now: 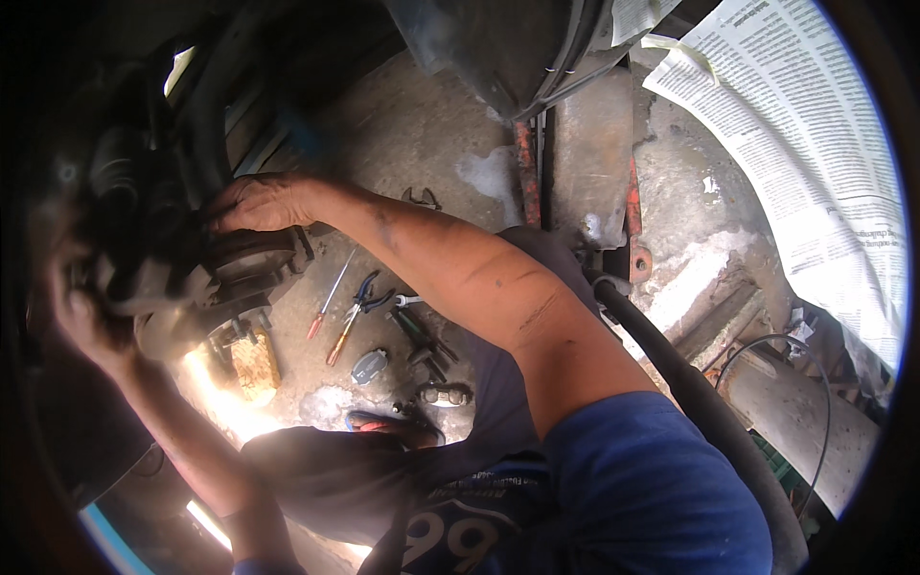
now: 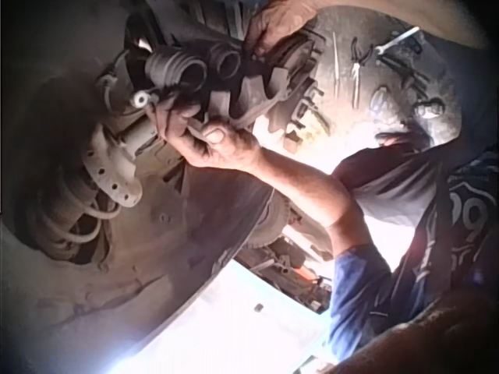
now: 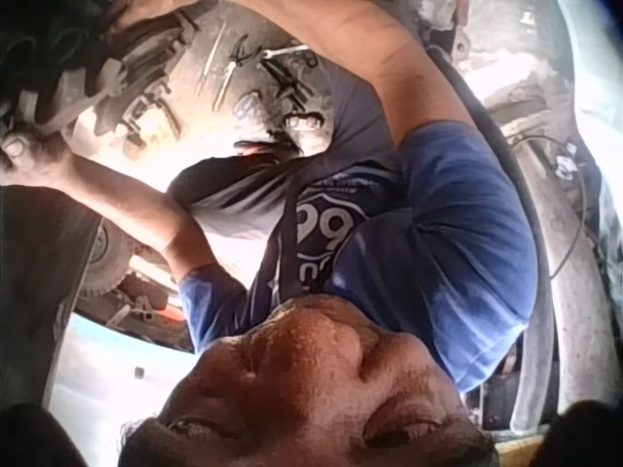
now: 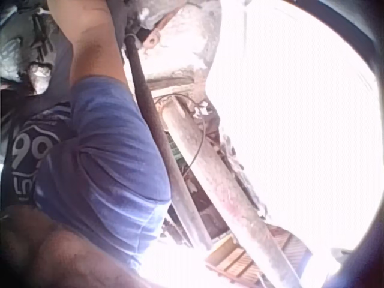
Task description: The person works on a car's brake assembly, using a wrench and pliers to remove and install components near the brake caliper and rotor. The person also wipes parts with a cloth and adjusts bolts while seated on the floor.
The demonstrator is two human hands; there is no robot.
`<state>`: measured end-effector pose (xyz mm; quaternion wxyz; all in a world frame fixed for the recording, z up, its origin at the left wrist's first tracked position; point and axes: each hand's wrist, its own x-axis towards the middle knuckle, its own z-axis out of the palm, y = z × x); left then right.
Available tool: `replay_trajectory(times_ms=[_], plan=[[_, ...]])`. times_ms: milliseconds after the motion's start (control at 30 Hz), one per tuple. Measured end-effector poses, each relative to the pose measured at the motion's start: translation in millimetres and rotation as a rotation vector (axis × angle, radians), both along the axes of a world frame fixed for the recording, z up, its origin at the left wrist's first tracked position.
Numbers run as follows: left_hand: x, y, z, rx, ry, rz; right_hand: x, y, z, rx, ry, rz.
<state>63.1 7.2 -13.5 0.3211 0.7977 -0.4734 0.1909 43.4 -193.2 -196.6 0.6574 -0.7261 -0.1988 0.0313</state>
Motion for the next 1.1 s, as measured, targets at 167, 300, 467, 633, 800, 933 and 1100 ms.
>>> replay_trajectory(times_ms=[167,300,467,633,800,933,1100], plan=[[-3.8,-3.3,2.1,0.006,0.006,0.007,0.4,6.5,0.0,0.018,-0.021,-0.026],[-5.1,-7.0,1.1,0.002,-0.01,0.002,-0.3,6.8,2.4,-0.031,-0.072,-0.033],[-4.1,-5.8,-1.4,-0.034,0.029,-0.013,-7.3,7.8,12.4,-0.106,-0.009,-0.098],[-3.1,-6.3,-2.6,-0.05,0.047,-0.025,-12.8,-1.6,10.8,-0.05,-0.05,-0.071],[-2.8,-9.4,-0.6,-0.029,0.025,-0.052,-15.2,-5.9,16.5,-0.134,-0.014,-0.068],[-2.3,-12.9,-3.2,-0.062,0.033,-0.057,-17.1,-9.4,23.5,-0.163,0.012,-0.053],[-1.8,-10.1,-1.6,-0.054,0.043,-0.056,-14.7,-6.9,11.4,-0.076,0.099,-0.03]])
